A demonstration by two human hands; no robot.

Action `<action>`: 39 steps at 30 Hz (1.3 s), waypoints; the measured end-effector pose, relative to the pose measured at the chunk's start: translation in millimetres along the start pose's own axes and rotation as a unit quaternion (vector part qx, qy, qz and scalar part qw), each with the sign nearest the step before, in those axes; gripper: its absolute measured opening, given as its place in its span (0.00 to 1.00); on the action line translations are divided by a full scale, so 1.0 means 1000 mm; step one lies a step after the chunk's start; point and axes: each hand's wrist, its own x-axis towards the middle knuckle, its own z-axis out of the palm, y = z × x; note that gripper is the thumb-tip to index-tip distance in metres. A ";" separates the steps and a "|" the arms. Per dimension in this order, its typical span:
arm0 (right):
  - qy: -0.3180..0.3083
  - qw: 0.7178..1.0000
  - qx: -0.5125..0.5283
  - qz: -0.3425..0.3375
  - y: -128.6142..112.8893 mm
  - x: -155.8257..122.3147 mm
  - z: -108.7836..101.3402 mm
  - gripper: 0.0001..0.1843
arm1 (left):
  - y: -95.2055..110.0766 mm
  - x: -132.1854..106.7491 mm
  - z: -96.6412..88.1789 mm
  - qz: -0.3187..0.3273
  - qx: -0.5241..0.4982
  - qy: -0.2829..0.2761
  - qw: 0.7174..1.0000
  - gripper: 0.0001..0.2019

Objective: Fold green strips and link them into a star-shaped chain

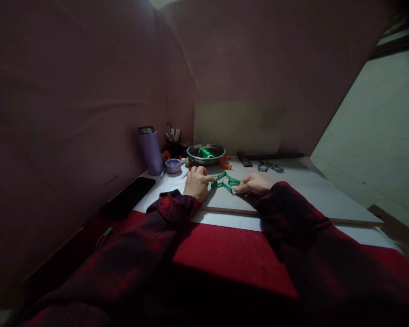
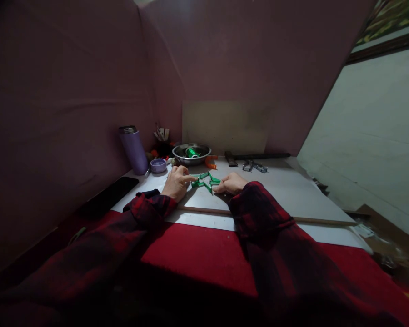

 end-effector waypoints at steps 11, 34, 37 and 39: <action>0.002 1.000 0.016 0.011 -0.004 -0.005 0.000 0.17 | 0.001 -0.001 -0.001 0.000 0.024 -0.005 1.000 0.17; 0.140 0.971 -0.122 -0.153 0.006 0.002 0.002 0.11 | 0.016 -0.007 -0.003 0.173 0.010 0.052 0.984 0.15; 0.155 0.965 -0.132 -0.164 0.006 0.003 0.003 0.11 | 0.020 -0.008 -0.004 0.179 0.014 0.035 0.983 0.14; 0.165 0.963 -0.136 -0.166 0.005 0.004 0.005 0.10 | 0.022 -0.008 -0.004 0.177 0.013 0.025 0.984 0.15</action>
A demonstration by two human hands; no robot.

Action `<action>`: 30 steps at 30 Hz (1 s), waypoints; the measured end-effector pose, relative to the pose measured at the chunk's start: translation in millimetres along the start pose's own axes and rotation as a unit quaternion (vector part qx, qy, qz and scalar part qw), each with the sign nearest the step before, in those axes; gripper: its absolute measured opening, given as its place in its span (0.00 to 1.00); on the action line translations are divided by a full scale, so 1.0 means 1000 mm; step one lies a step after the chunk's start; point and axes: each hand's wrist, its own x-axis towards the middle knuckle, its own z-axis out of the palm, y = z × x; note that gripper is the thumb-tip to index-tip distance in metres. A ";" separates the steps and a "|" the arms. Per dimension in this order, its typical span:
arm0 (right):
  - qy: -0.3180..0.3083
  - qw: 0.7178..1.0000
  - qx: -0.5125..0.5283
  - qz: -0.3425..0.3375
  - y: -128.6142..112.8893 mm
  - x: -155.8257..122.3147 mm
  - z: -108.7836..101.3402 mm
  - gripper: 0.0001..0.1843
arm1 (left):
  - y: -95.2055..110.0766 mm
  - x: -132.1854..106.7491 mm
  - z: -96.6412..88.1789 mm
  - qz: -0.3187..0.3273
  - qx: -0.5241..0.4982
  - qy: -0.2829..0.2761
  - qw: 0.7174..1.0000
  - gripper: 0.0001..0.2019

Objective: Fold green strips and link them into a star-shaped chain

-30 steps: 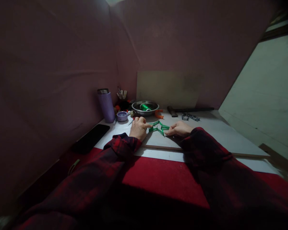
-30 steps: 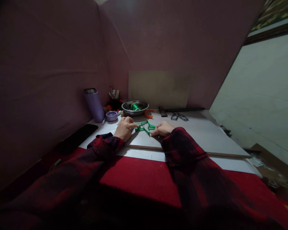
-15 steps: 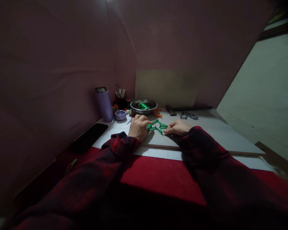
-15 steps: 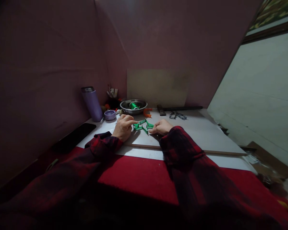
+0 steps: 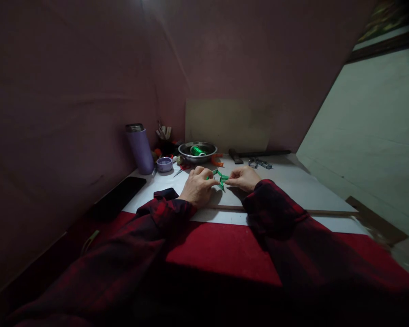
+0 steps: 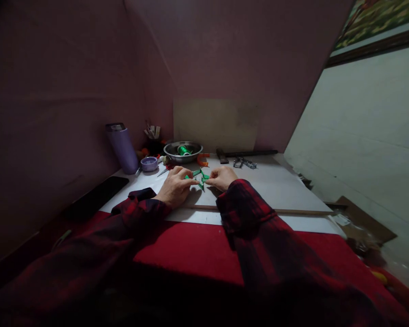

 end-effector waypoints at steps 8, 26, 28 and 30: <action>0.044 0.998 -0.033 -0.031 -0.009 0.000 0.000 0.06 | 0.001 0.002 0.003 -0.039 0.014 -0.026 0.999 0.16; 0.086 0.976 -0.178 -0.094 -0.014 0.008 0.008 0.09 | -0.002 0.008 0.006 -0.042 0.017 -0.043 0.998 0.19; 0.088 0.970 -0.199 -0.107 -0.013 0.009 0.010 0.09 | -0.002 0.008 0.006 -0.038 0.015 -0.046 0.998 0.19; 0.090 0.967 -0.208 -0.117 -0.013 0.010 0.010 0.10 | -0.001 0.008 0.006 -0.035 0.016 -0.050 0.998 0.19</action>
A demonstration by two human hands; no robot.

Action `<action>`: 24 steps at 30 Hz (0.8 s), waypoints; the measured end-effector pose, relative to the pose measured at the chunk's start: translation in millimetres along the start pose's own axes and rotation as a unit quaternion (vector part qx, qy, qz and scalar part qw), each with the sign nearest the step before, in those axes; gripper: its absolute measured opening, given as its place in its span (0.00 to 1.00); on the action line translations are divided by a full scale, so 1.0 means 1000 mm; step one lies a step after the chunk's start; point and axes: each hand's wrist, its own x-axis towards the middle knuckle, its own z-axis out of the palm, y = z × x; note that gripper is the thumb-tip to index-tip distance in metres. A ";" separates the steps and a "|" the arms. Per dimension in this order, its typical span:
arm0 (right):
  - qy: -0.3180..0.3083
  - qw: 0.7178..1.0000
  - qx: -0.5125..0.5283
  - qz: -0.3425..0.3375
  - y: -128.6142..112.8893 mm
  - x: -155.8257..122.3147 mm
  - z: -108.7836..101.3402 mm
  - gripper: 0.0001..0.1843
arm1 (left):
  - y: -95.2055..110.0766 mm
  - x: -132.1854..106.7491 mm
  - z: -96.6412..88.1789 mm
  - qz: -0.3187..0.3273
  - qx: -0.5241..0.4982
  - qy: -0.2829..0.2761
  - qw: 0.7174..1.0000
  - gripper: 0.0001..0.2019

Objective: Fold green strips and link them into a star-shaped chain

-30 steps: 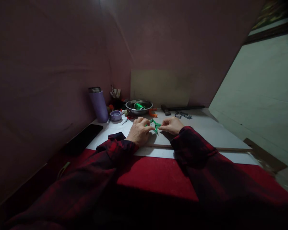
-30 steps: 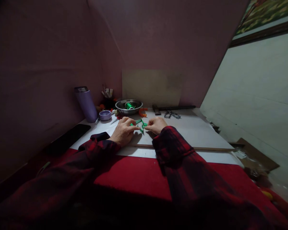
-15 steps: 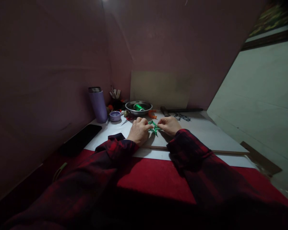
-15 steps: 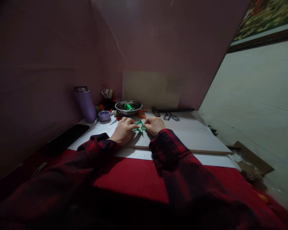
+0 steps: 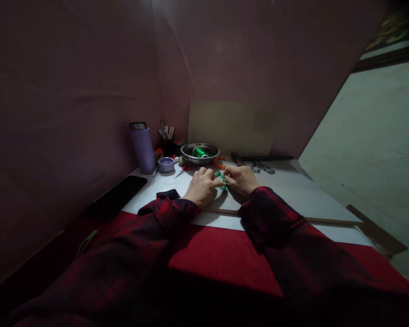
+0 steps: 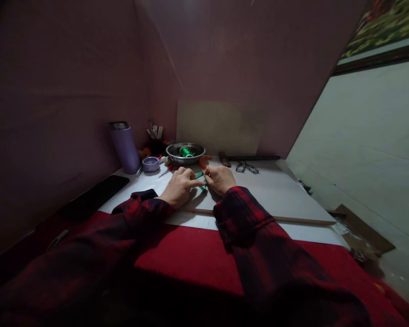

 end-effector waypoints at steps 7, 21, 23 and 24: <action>-0.023 0.998 0.056 -0.022 -0.007 0.004 -0.003 0.08 | 0.001 -0.001 0.001 0.007 0.016 -0.015 1.000 0.15; -0.062 0.984 0.159 -0.054 0.013 -0.009 -0.010 0.08 | 0.001 -0.001 0.000 -0.006 -0.003 -0.026 1.000 0.17; -0.047 0.984 0.163 -0.058 0.014 -0.012 -0.007 0.08 | 0.001 -0.001 0.000 -0.014 -0.001 -0.014 1.000 0.18; -0.040 0.984 0.163 -0.059 0.015 -0.013 -0.005 0.09 | 0.001 -0.001 0.001 -0.019 0.002 -0.006 1.000 0.17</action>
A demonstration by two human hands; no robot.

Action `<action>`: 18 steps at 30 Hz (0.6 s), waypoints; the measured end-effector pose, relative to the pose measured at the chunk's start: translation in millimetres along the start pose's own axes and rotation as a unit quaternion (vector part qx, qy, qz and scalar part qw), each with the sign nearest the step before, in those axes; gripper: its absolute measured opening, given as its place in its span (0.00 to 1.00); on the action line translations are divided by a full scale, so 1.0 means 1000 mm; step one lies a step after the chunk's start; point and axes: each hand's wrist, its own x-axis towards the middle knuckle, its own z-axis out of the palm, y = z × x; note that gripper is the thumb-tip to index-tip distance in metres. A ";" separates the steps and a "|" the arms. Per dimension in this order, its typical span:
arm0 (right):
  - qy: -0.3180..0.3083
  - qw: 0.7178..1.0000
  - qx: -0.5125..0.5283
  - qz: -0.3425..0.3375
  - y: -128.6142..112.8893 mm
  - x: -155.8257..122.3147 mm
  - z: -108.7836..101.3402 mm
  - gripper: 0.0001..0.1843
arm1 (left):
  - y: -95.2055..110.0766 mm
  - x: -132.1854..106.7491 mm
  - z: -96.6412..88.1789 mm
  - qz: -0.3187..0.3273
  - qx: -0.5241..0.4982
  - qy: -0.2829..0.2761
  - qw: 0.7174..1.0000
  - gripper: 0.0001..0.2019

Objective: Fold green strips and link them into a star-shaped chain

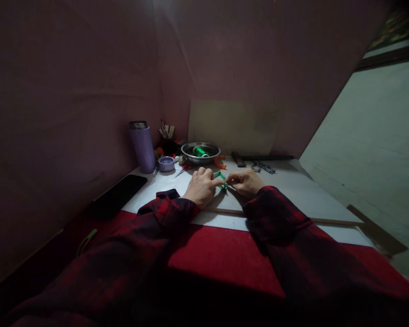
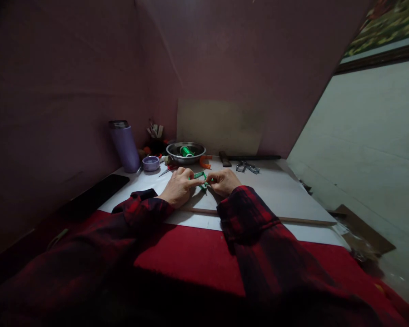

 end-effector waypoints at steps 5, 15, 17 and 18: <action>0.023 1.000 -0.017 -0.007 0.004 -0.004 0.005 0.11 | 0.000 0.000 0.002 -0.010 0.008 0.016 1.000 0.15; 0.035 0.999 -0.032 -0.004 0.006 -0.008 0.008 0.13 | -0.002 0.001 0.006 -0.010 0.014 0.008 1.000 0.15; 0.036 0.999 -0.034 -0.004 0.005 -0.009 0.008 0.13 | -0.001 0.001 0.005 -0.011 0.014 0.006 1.000 0.15; 0.035 0.999 -0.036 -0.003 0.005 -0.009 0.008 0.13 | -0.001 0.001 0.005 -0.012 0.016 0.006 1.000 0.15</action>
